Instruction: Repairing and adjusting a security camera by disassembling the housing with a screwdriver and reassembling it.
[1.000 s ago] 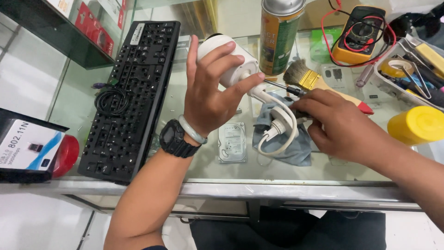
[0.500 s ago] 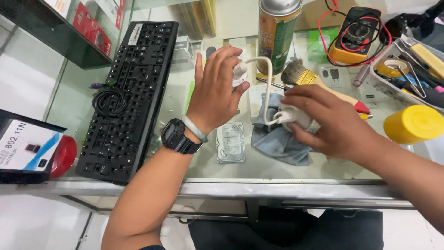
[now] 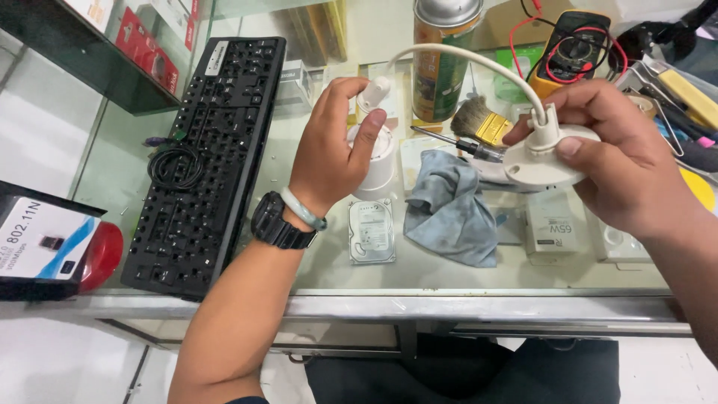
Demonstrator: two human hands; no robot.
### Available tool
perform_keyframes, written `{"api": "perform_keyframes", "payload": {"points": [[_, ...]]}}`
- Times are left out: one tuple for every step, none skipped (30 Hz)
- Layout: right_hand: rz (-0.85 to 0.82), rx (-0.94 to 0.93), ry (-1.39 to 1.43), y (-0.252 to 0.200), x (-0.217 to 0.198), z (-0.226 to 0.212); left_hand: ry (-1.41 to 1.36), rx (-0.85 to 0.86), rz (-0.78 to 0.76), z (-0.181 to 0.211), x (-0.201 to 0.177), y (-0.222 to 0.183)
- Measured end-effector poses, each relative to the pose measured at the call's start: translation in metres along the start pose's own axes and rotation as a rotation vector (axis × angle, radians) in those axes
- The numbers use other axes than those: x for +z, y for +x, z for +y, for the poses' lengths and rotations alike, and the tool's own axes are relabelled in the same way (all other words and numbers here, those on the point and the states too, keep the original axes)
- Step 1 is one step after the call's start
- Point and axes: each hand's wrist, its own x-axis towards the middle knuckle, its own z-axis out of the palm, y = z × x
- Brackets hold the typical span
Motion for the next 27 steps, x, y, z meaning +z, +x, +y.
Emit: {"api": "perform_keyframes", "payload": {"points": [[0.003, -0.002, -0.001, 0.001, 0.004, -0.006, -0.001, 0.003, -0.001, 0.004, -0.002, 0.001], [-0.001, 0.041, -0.1, 0.001, 0.008, -0.011, -0.005, 0.02, 0.025, 0.007, -0.004, 0.001], [-0.005, 0.086, -0.199, 0.002, 0.011, -0.017, -0.01, 0.037, 0.05, 0.011, -0.006, 0.002], [-0.001, 0.086, -0.199, 0.002, 0.011, -0.017, -0.012, 0.039, 0.049, 0.013, -0.007, 0.002], [-0.003, 0.098, -0.257, 0.002, 0.011, -0.016, -0.012, 0.025, 0.084, 0.015, -0.008, 0.002], [-0.005, 0.11, -0.315, 0.001, 0.011, -0.015, -0.012, 0.012, 0.118, 0.017, -0.008, 0.001], [-0.002, 0.112, -0.315, 0.003, 0.013, -0.015, -0.014, 0.012, 0.116, 0.02, -0.008, 0.0], [-0.022, 0.096, -0.275, 0.004, 0.015, -0.016, -0.085, -0.024, 0.145, 0.022, -0.007, -0.001], [-0.044, 0.08, -0.235, 0.006, 0.017, -0.016, -0.156, -0.061, 0.174, 0.024, -0.007, -0.002], [-0.042, 0.081, -0.236, 0.006, 0.015, -0.014, -0.157, -0.061, 0.173, 0.026, -0.006, -0.002], [-0.052, 0.038, -0.302, 0.006, 0.014, -0.012, -0.217, -0.057, 0.185, 0.029, -0.006, -0.002], [-0.063, -0.006, -0.368, 0.006, 0.012, -0.01, -0.276, -0.053, 0.197, 0.031, -0.006, -0.002], [-0.062, -0.005, -0.369, 0.005, 0.009, -0.005, -0.277, -0.053, 0.197, 0.03, -0.007, -0.002], [-0.07, -0.092, -0.405, 0.005, 0.006, -0.001, -0.263, -0.048, 0.196, 0.029, -0.008, -0.003], [-0.078, -0.181, -0.441, 0.005, 0.003, 0.004, -0.248, -0.042, 0.196, 0.029, -0.009, -0.003], [-0.078, -0.182, -0.442, 0.004, 0.011, -0.005, -0.247, -0.042, 0.196, 0.03, -0.01, -0.004], [-0.054, -0.324, -0.608, 0.003, 0.018, -0.013, -0.225, -0.004, 0.166, 0.032, -0.012, -0.004], [-0.03, -0.468, -0.774, 0.002, 0.026, -0.022, -0.203, 0.034, 0.135, 0.034, -0.013, -0.004], [-0.029, -0.47, -0.775, 0.0, 0.025, -0.019, -0.202, 0.036, 0.136, 0.031, -0.013, -0.004], [-0.001, -0.525, -0.835, -0.002, 0.025, -0.016, -0.172, 0.127, 0.141, 0.029, -0.012, -0.005], [0.026, -0.58, -0.895, -0.003, 0.025, -0.013, -0.142, 0.218, 0.145, 0.026, -0.012, -0.005], [0.027, -0.582, -0.895, -0.006, 0.025, -0.012, -0.141, 0.22, 0.146, 0.027, -0.012, -0.006], [0.081, -0.522, -0.918, -0.008, 0.024, -0.011, -0.129, 0.188, 0.167, 0.029, -0.013, -0.006], [0.136, -0.46, -0.939, -0.01, 0.024, -0.011, -0.118, 0.157, 0.188, 0.03, -0.013, -0.007], [0.139, -0.466, -0.94, -0.009, 0.024, -0.015, -0.116, 0.163, 0.19, 0.031, -0.016, -0.006], [0.122, -0.55, -0.926, -0.008, 0.024, -0.018, -0.083, 0.231, 0.174, 0.032, -0.018, -0.005], [0.107, -0.633, -0.909, -0.008, 0.024, -0.022, -0.05, 0.3, 0.155, 0.032, -0.021, -0.004]]}}
